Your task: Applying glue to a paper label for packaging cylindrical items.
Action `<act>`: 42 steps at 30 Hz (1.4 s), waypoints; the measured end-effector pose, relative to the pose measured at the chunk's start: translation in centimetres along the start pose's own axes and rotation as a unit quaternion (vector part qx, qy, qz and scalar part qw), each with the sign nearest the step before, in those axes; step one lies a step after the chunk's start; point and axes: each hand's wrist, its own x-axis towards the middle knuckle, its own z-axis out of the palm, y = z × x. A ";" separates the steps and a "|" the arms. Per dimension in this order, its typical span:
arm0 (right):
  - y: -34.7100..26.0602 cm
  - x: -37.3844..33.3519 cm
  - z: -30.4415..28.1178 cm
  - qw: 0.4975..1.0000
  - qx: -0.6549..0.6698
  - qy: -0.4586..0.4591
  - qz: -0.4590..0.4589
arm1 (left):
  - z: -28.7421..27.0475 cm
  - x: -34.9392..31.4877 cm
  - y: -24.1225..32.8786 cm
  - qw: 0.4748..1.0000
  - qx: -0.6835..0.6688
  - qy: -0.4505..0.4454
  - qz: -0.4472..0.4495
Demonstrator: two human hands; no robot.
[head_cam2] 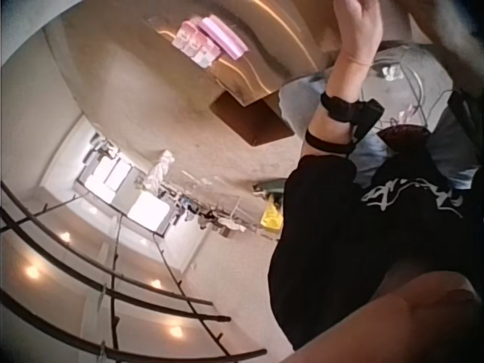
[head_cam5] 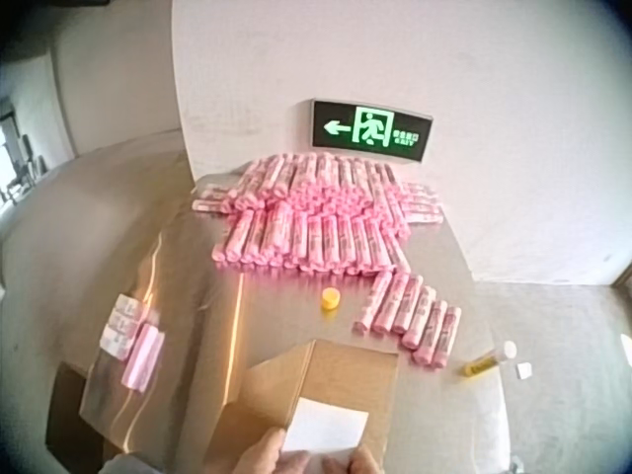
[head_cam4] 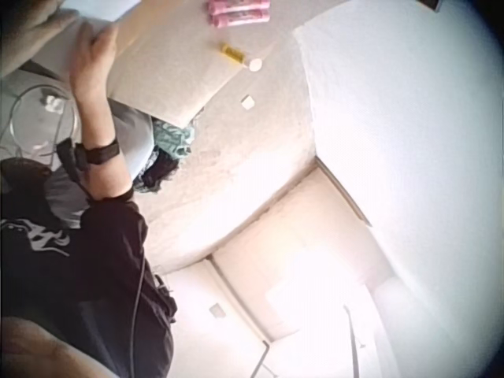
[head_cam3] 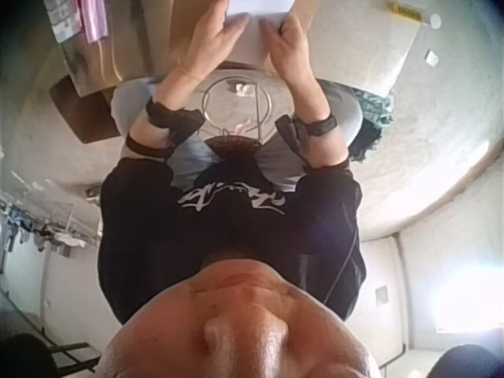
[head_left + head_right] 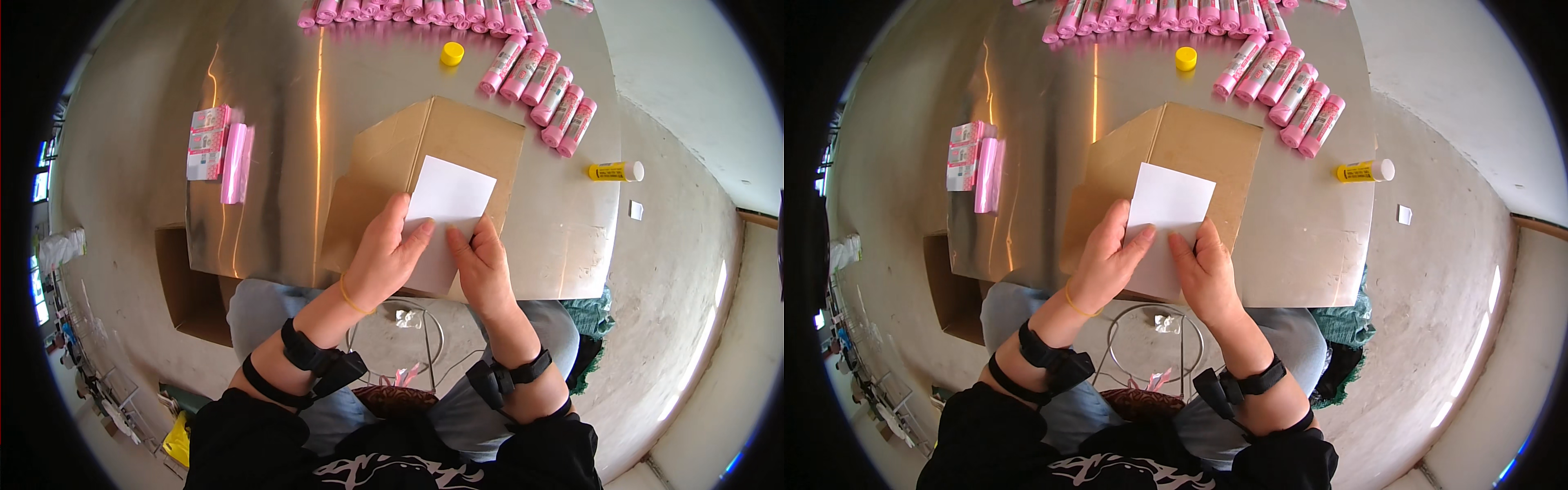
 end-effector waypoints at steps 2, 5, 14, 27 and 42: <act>0.1 0.1 -0.2 1.000 0.022 -0.013 0.016 | 0.3 0.2 -0.1 0.999 -0.035 0.005 -0.006; 0.3 0.1 0.1 0.999 0.037 -0.002 -0.002 | 0.4 -0.1 -1.0 0.999 -0.041 0.025 0.026; -0.2 0.0 0.6 0.999 0.025 0.020 -0.013 | 0.1 -0.1 -1.3 0.999 -0.028 -0.003 -0.022; -1.0 -0.2 0.4 0.998 -0.035 0.016 -0.047 | 0.3 0.3 0.4 0.994 0.066 0.026 0.083; 0.5 0.2 0.2 0.995 0.074 0.056 0.038 | 1.5 0.0 -0.4 0.999 -0.031 0.028 0.014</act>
